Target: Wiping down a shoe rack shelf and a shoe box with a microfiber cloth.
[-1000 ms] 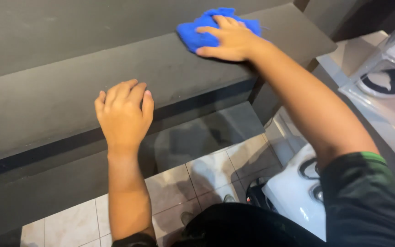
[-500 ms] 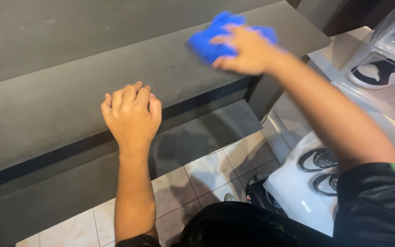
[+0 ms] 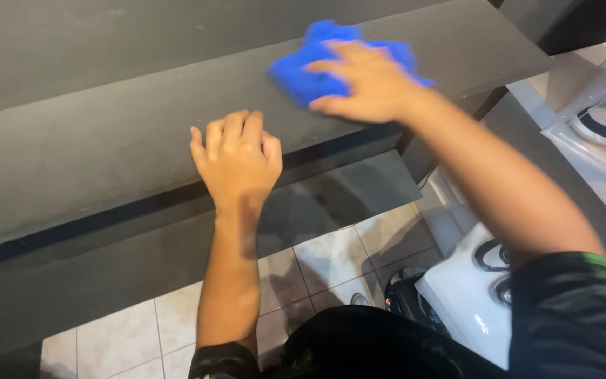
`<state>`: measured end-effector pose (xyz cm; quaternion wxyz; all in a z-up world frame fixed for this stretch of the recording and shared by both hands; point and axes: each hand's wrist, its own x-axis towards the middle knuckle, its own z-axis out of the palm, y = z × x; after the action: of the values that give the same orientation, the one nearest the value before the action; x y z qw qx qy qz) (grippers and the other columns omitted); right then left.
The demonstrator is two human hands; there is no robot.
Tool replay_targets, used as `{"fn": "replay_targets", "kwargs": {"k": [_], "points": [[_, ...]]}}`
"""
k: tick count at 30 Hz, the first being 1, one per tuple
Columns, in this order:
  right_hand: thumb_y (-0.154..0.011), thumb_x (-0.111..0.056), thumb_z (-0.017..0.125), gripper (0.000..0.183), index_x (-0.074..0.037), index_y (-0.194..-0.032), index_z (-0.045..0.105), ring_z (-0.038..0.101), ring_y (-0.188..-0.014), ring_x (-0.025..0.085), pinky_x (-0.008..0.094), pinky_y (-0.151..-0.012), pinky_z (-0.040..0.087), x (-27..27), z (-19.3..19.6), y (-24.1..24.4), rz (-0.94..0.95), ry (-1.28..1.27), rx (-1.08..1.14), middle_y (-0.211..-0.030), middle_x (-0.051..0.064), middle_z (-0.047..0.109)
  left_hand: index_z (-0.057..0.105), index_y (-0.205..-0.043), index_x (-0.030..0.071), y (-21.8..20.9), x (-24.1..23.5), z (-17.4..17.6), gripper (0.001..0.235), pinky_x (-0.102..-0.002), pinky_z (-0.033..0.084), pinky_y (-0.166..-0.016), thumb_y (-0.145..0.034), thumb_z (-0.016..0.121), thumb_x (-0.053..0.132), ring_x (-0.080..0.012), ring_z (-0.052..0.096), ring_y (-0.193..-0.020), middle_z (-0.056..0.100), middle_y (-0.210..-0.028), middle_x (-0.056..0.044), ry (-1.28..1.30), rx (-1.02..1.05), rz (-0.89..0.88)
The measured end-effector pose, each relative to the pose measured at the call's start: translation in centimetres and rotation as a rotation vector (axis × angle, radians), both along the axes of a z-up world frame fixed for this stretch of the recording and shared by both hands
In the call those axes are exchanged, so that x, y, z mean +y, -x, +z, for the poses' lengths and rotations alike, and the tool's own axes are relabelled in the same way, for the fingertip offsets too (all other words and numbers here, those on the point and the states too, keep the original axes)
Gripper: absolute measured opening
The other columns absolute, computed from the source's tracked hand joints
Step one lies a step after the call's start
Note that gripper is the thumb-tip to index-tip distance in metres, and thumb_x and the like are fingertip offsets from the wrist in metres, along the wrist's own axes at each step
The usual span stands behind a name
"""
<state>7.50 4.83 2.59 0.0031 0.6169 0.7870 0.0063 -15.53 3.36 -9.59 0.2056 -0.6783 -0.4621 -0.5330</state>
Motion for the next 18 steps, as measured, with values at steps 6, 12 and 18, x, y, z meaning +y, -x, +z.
{"fn": "replay_targets", "kwargs": {"k": [6,12,18], "points": [[-0.095,-0.051,0.067,0.06,-0.026,-0.149,0.056,0.037,-0.15,0.036,0.051,-0.121,0.025,0.1,-0.6,-2.2,0.419,-0.097,0.066,-0.156,0.02,0.05,0.076,-0.108,0.014,1.7,-1.0,-0.3,0.019,-0.055,0.042,-0.105,-0.097,0.063,0.024,-0.0257,0.07,-0.116,0.076,-0.121,-0.006,0.159,0.003,-0.231],[-0.086,-0.06,0.064,0.069,-0.033,-0.148,0.053,0.029,-0.152,0.041,0.063,-0.116,0.02,-0.6,0.2,-3.8,0.048,-0.031,-0.009,-0.166,0.021,0.032,0.077,-0.097,0.013,3.9,-3.1,1.1,0.012,-0.05,0.051,-0.1,-0.096,0.065,0.014,-0.0257,0.073,-0.106,0.075,-0.108,-0.003,0.126,-0.037,-0.312],[-0.09,-0.064,0.054,0.071,-0.035,-0.154,0.042,0.013,-0.155,0.041,0.08,-0.11,0.012,1.9,-1.2,8.6,0.178,0.173,-0.01,-0.17,0.011,0.017,0.074,-0.118,0.011,4.2,-2.3,2.9,0.021,-0.045,0.053,-0.091,-0.099,0.068,0.015,-0.0317,0.067,-0.111,0.068,-0.123,-0.01,0.01,-0.031,-0.226]]}}
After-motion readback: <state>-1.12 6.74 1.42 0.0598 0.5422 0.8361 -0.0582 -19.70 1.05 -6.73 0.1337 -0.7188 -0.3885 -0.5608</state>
